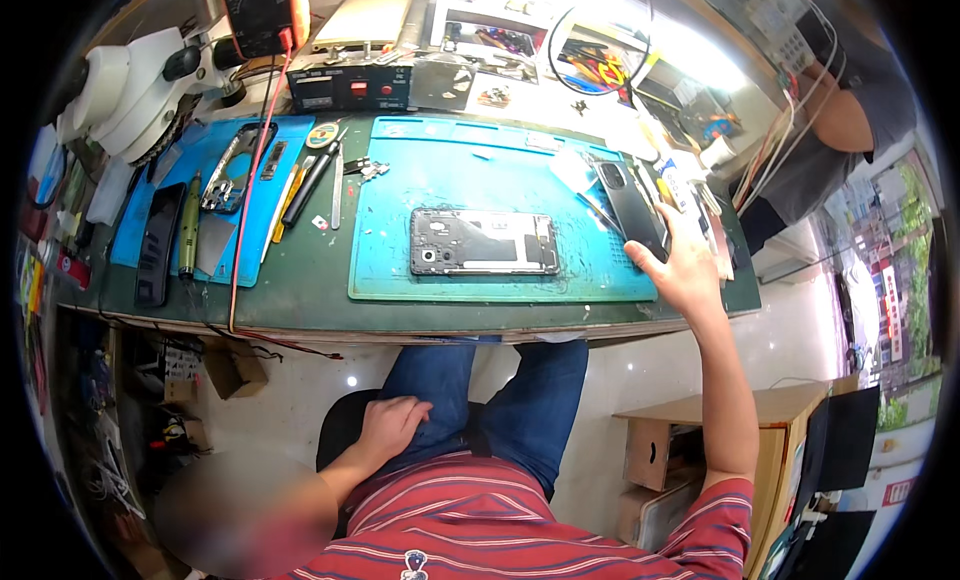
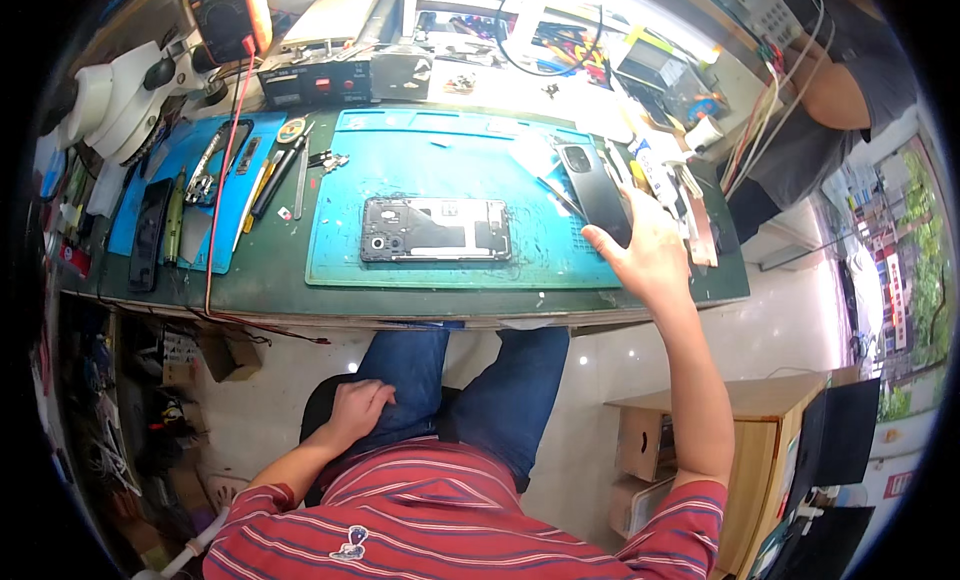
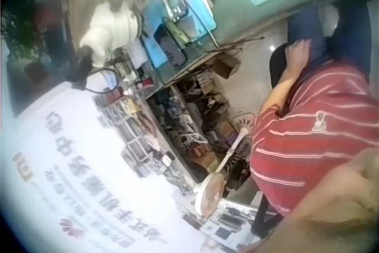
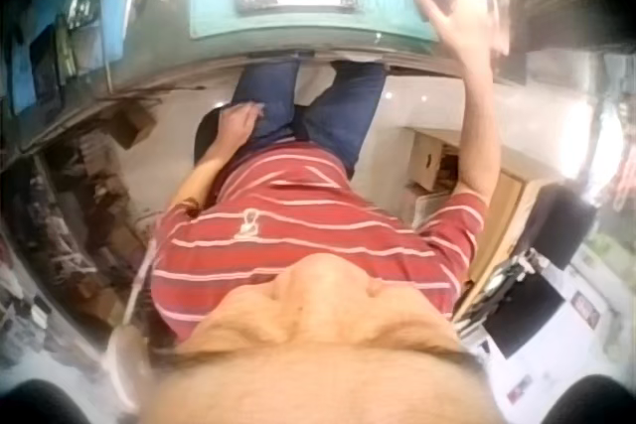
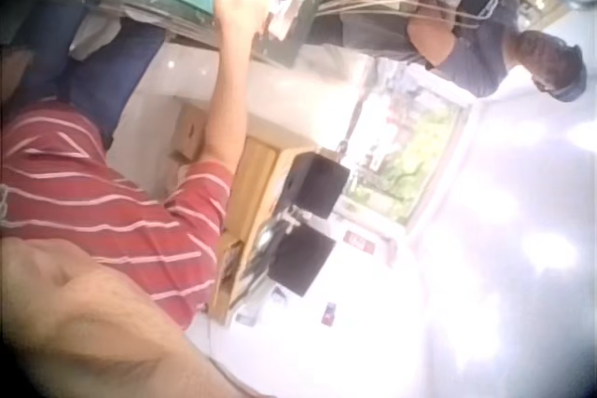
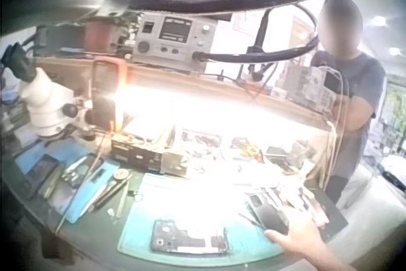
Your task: The person aligns and presses the back cover onto a smartphone, then uses a hot air gun to heat the phone's edges and corners. They wipe the phone with a cloth and continue heating the edges with the hot air gun.
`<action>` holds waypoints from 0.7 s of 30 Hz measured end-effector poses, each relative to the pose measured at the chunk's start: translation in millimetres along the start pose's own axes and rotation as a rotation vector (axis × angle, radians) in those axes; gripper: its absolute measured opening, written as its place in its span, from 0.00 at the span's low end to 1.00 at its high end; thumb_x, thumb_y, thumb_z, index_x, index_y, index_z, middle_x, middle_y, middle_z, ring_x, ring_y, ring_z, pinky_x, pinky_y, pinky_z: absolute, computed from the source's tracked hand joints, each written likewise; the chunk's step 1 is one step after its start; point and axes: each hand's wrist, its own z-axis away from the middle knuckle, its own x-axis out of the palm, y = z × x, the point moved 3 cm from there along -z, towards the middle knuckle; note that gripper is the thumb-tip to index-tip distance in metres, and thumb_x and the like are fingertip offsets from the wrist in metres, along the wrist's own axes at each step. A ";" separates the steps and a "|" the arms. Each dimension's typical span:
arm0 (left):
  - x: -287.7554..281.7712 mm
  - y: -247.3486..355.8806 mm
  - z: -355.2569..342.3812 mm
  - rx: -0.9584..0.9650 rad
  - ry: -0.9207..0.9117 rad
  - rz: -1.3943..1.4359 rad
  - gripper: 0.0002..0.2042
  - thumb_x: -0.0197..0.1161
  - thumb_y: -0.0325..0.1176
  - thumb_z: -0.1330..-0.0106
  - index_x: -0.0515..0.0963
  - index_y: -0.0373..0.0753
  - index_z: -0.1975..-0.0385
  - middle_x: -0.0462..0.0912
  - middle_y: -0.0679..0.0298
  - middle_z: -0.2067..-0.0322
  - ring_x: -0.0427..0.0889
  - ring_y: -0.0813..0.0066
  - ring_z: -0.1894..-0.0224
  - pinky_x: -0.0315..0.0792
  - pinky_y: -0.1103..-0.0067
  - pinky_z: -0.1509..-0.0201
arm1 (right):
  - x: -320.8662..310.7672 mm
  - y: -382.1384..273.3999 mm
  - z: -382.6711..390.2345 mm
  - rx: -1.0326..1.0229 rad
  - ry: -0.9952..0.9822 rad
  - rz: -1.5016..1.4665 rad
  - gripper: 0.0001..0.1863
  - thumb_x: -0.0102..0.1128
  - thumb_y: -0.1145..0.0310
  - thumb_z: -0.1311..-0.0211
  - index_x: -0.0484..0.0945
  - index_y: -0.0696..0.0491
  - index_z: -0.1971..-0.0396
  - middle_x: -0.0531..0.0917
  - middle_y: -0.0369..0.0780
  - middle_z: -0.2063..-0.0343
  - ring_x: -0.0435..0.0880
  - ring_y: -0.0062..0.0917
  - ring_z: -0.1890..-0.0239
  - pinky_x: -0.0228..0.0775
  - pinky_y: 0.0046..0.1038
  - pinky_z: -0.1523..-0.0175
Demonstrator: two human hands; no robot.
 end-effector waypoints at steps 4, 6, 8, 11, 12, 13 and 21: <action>10.3 -7.4 12.8 0.008 0.058 0.110 0.08 0.54 0.30 0.37 0.80 0.39 0.72 0.81 0.61 0.78 0.81 0.63 0.76 0.73 0.72 0.73 | 9.4 -3.4 -15.7 -0.010 -0.112 0.123 0.39 0.65 0.45 0.51 0.68 0.56 0.43 0.76 0.50 0.49 0.74 0.42 0.46 0.64 0.37 0.41; 7.6 -10.3 8.4 -0.036 0.095 0.133 0.06 0.54 0.30 0.37 0.78 0.39 0.66 0.80 0.63 0.78 0.81 0.62 0.76 0.73 0.73 0.73 | 10.4 -4.1 -23.6 0.051 -0.170 0.089 0.38 0.65 0.47 0.51 0.69 0.56 0.44 0.76 0.50 0.49 0.74 0.41 0.46 0.64 0.37 0.41; 1.3 -6.9 0.2 -0.146 0.124 0.146 0.09 0.55 0.28 0.38 0.76 0.38 0.59 0.79 0.64 0.78 0.81 0.63 0.76 0.74 0.73 0.73 | 9.5 -1.2 -26.9 0.074 -0.151 -0.044 0.37 0.67 0.51 0.51 0.69 0.57 0.44 0.76 0.51 0.50 0.75 0.40 0.46 0.66 0.36 0.42; -9.1 -4.1 -4.9 -0.072 0.135 0.121 0.16 0.56 0.24 0.40 0.71 0.38 0.50 0.79 0.64 0.76 0.81 0.65 0.76 0.74 0.73 0.72 | -1.5 -1.5 -32.2 0.174 -0.182 -0.270 0.37 0.69 0.58 0.52 0.69 0.59 0.43 0.76 0.48 0.52 0.76 0.31 0.51 0.68 0.29 0.45; -13.2 -1.0 -7.0 -0.050 0.137 0.127 0.15 0.58 0.25 0.41 0.73 0.38 0.53 0.79 0.65 0.78 0.80 0.65 0.77 0.74 0.74 0.73 | -0.7 9.4 -30.9 0.170 -0.165 -0.398 0.36 0.70 0.60 0.52 0.69 0.59 0.42 0.76 0.46 0.53 0.76 0.28 0.52 0.68 0.28 0.46; -16.4 2.3 -9.8 -0.028 0.140 0.137 0.14 0.59 0.25 0.41 0.74 0.38 0.55 0.79 0.65 0.79 0.80 0.65 0.77 0.74 0.74 0.73 | -2.4 19.6 -29.6 0.165 -0.149 -0.520 0.36 0.70 0.62 0.52 0.69 0.58 0.42 0.75 0.43 0.53 0.76 0.26 0.53 0.68 0.26 0.47; -91.9 43.0 -32.5 0.524 0.178 0.011 0.10 0.62 0.38 0.38 0.79 0.40 0.78 0.79 0.68 0.83 0.77 0.77 0.83 0.68 0.79 0.80 | -6.7 50.9 -5.8 0.335 -0.190 -1.365 0.30 0.59 0.70 0.40 0.62 0.62 0.39 0.73 0.42 0.49 0.72 0.23 0.49 0.65 0.24 0.43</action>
